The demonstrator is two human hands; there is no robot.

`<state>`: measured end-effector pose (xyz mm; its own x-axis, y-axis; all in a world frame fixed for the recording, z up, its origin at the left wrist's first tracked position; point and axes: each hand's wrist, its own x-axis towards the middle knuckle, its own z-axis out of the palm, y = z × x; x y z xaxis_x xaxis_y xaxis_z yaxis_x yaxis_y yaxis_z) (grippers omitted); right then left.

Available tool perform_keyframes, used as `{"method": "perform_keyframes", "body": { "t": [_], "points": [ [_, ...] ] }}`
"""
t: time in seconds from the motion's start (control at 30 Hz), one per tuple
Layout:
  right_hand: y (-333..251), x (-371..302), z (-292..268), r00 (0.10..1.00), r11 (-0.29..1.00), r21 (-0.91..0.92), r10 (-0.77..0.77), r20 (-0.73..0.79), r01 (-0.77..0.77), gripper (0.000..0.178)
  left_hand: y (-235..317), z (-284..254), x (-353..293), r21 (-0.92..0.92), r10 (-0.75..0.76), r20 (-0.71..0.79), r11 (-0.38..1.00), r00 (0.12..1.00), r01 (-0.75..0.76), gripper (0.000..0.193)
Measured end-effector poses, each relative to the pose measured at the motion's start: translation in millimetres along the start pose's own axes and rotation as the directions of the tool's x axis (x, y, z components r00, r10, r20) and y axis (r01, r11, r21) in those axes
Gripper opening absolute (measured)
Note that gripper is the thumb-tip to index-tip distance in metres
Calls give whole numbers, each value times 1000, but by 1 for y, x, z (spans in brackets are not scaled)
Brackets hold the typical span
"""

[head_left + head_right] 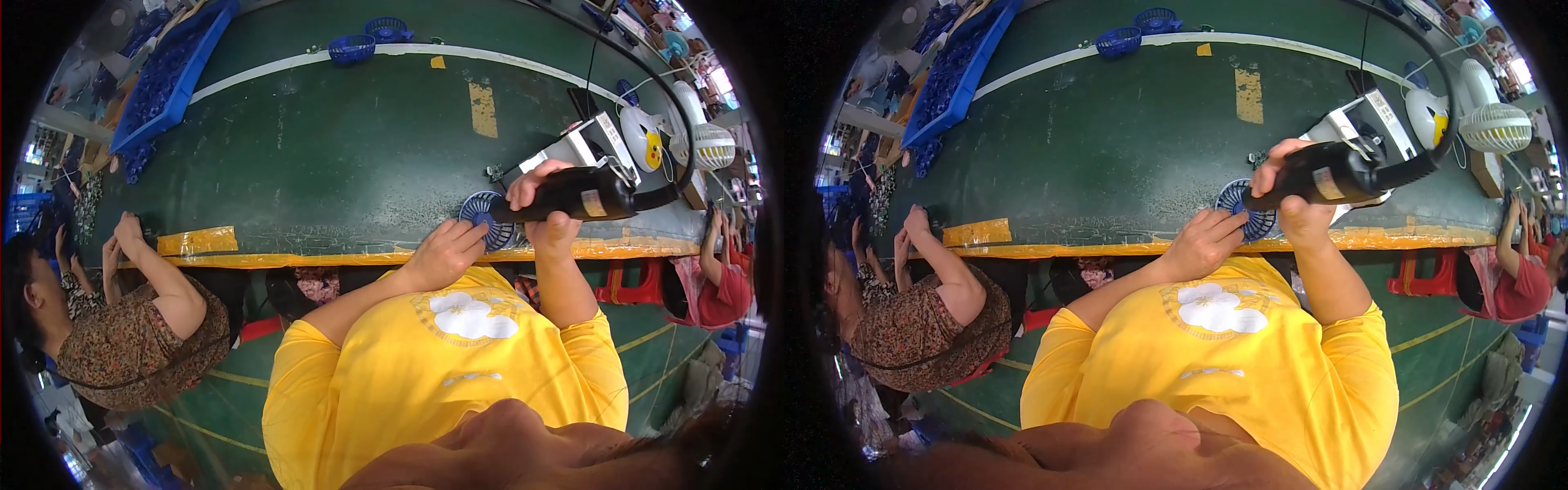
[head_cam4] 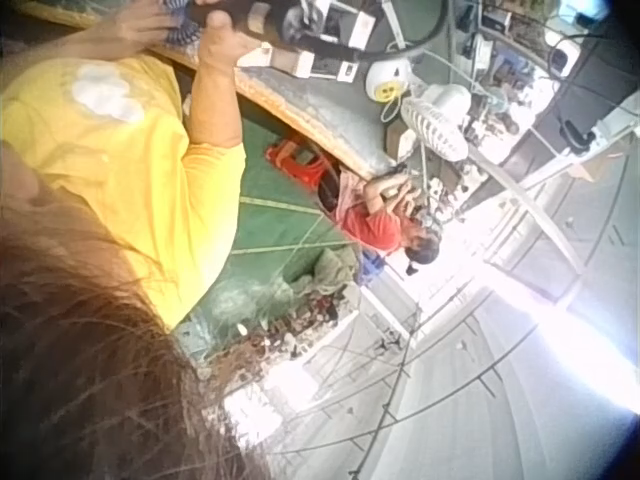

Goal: The person assembles mini fan covers by positioning the covers on the workbench, fastening them using an electric screwdriver, and sliding the assembled parts onto the conveyor belt.

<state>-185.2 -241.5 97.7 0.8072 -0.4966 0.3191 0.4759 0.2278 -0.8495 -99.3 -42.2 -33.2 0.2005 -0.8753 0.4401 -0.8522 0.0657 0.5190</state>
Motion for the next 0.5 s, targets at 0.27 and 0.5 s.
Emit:
{"method": "perform_keyframes", "body": {
  "t": [0.27, 0.5],
  "points": [
    [32, -12, 5, 992, 995, -32, 99, 78, -97, 78, -5, 6, -21, 26, 0, -5, 1000, 1000, 0, 12],
    [28, -15, -2, 984, 991, -53, 127, 123, -122, 80, -4, 6, -21, 49, 18, 5, 999, 1000, -18, 10]
  ]
}}
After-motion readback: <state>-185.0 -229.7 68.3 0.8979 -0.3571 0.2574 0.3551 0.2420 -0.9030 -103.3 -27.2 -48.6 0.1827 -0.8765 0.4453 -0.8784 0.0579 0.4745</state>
